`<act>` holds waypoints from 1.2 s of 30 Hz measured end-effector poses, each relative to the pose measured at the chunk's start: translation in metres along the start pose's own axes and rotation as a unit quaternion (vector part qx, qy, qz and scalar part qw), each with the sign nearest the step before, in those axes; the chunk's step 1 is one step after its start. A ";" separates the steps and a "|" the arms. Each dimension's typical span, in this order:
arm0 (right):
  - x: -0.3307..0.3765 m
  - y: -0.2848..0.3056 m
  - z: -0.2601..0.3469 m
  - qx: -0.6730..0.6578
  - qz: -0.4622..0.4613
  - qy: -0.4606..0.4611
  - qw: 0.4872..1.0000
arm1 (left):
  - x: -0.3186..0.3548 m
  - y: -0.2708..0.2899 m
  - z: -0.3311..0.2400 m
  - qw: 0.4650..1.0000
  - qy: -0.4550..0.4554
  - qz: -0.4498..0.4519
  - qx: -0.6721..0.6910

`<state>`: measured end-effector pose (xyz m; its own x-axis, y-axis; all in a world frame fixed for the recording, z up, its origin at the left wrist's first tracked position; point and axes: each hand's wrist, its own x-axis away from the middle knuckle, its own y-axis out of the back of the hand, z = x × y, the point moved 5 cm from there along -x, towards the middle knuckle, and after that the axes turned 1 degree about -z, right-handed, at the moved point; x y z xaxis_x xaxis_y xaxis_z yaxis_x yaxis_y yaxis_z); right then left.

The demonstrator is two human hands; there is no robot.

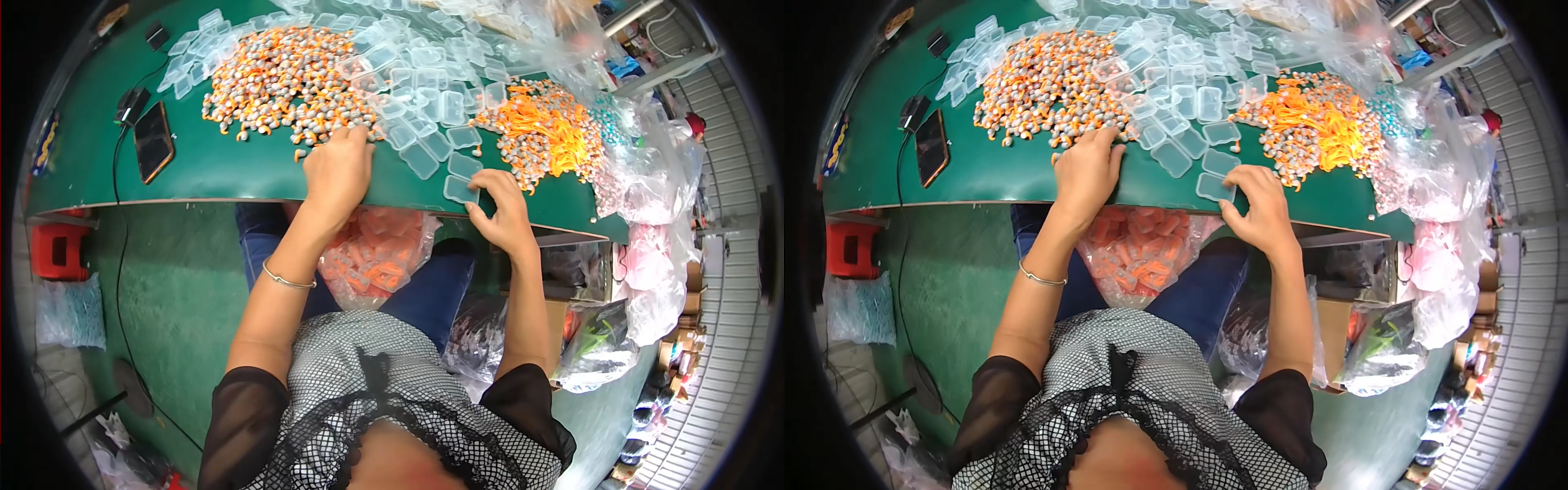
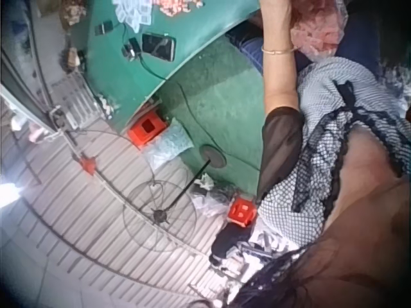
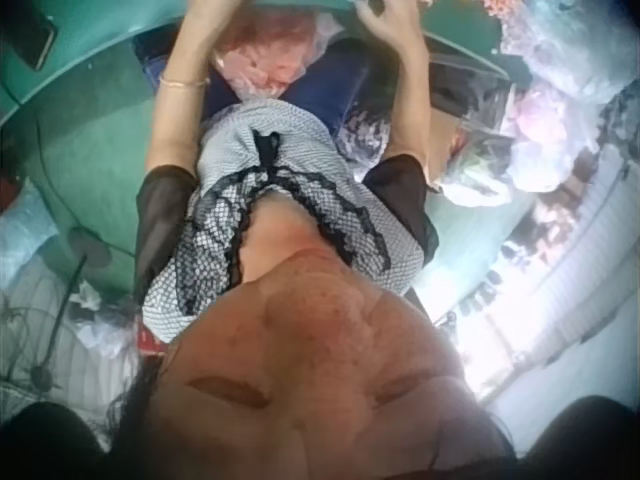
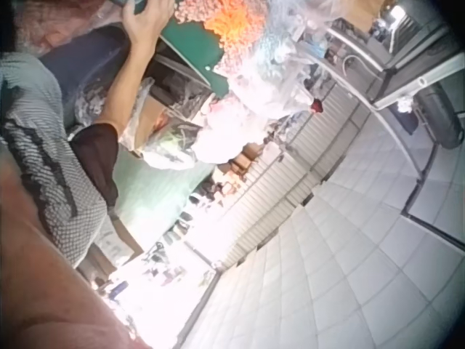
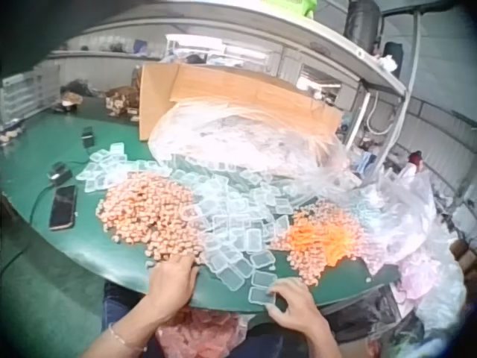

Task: The person is manually sorting small toy components and placing them into clear plastic containers.

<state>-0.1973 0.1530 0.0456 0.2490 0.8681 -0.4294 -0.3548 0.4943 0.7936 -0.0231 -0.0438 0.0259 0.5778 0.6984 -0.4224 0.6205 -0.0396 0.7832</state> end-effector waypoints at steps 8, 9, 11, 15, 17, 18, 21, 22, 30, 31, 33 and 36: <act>-0.025 0.002 -0.043 0.030 -0.125 -0.100 0.987 | -0.008 -0.019 -0.008 0.999 -0.002 -0.040 -0.014; -0.030 -0.002 -0.044 0.049 -0.117 -0.110 0.986 | -0.008 -0.019 -0.008 0.999 -0.001 -0.044 -0.012; -0.038 -0.009 -0.046 0.091 -0.094 -0.133 0.982 | -0.007 -0.021 -0.006 0.999 0.002 -0.051 -0.006; -0.048 -0.017 -0.052 0.162 -0.044 -0.177 0.970 | -0.008 -0.025 -0.006 0.999 0.010 -0.053 0.002; -0.048 -0.018 -0.059 0.170 -0.032 -0.190 0.966 | -0.008 -0.025 -0.006 0.998 0.012 -0.055 0.029; -0.048 -0.017 -0.061 0.163 -0.030 -0.192 0.967 | -0.008 -0.025 -0.004 0.997 0.012 -0.059 0.054; -0.043 -0.008 -0.062 0.129 -0.063 -0.196 0.970 | -0.005 -0.016 0.005 0.987 -0.001 -0.098 0.127; -0.040 -0.004 -0.058 0.116 -0.079 -0.197 0.970 | -0.004 -0.013 0.007 0.982 -0.006 -0.115 0.150; 0.002 -0.002 -0.003 -0.076 -0.113 -0.138 0.981 | 0.008 -0.010 -0.055 0.925 -0.114 0.041 0.360; 0.003 -0.004 0.002 -0.065 -0.108 -0.122 0.984 | 0.009 -0.016 -0.064 0.927 -0.129 0.051 0.349; 0.006 -0.009 0.006 -0.027 -0.101 -0.125 0.987 | 0.008 -0.031 -0.078 0.929 -0.161 0.073 0.325; 0.007 -0.015 0.009 0.031 -0.102 -0.116 0.988 | 0.007 -0.047 -0.087 0.948 -0.160 0.124 0.246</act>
<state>-0.1826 0.1516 0.0346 0.5114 0.7133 -0.4792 -0.2219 0.6483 0.7283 -0.0940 0.0249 0.0259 0.8203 0.3741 -0.4326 0.5717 -0.5573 0.6021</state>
